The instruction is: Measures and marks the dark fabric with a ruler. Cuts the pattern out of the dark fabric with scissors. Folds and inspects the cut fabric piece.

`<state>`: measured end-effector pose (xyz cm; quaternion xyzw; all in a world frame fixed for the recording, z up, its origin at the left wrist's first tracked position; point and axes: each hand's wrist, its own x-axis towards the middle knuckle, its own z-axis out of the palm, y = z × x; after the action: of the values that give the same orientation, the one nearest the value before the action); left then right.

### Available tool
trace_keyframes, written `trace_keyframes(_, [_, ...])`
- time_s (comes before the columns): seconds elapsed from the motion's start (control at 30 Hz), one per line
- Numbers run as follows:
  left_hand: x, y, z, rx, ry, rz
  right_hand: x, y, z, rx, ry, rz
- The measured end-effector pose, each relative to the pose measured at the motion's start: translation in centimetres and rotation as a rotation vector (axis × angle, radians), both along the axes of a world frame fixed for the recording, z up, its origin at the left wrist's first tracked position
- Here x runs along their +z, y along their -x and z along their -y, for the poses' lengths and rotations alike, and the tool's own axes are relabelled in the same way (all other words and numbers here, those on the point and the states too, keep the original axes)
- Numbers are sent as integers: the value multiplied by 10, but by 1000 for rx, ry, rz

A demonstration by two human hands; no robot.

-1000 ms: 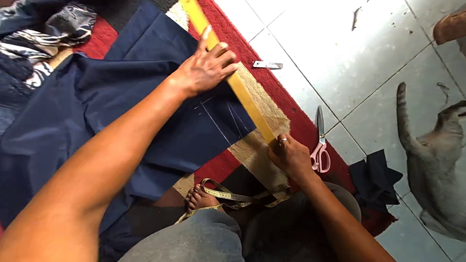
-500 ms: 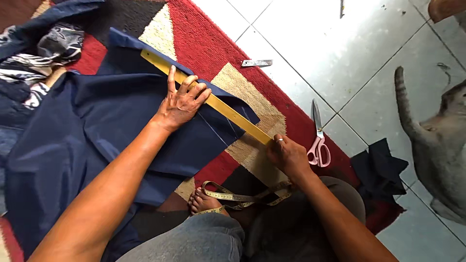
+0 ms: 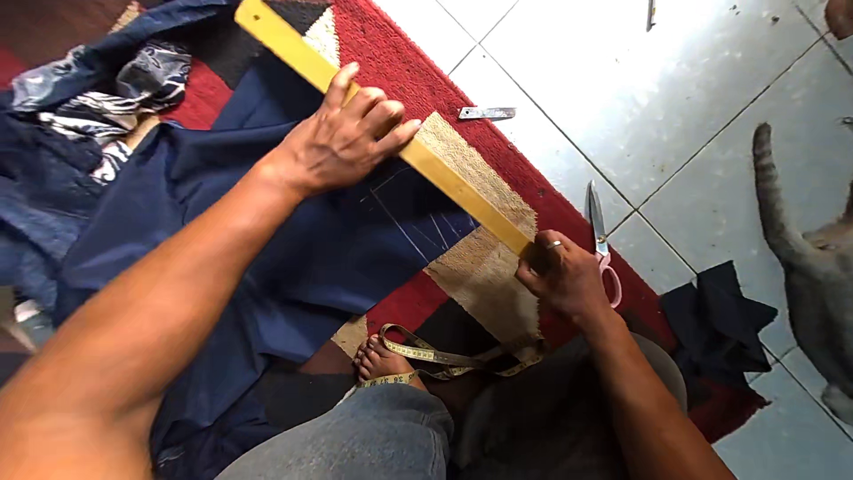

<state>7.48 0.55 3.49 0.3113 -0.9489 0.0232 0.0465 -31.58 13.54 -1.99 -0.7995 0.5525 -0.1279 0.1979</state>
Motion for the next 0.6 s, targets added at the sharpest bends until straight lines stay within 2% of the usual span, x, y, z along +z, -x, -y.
trace_keyframes(0.1, [5, 11, 31, -79, -6, 112, -3, 6, 3, -22, 8, 30])
trace_keyframes(0.23, [13, 12, 10, -50, -17, 87, -4, 3, -8, 72, -72, 19])
trace_keyframes(0.3, [-4, 1, -7, -42, -55, 53, -2, -5, -12, 108, -180, -40])
trace_keyframes(0.43, [-68, -16, -28, 102, -25, -60, -1, -23, -3, 99, -467, -199])
trace_keyframes(0.5, [-75, -9, -38, 228, 3, -140, -6, -25, 1, 79, -503, -224])
trace_keyframes(0.6, [-78, 0, -48, 388, -113, -183, -8, -25, 2, 92, -495, -210])
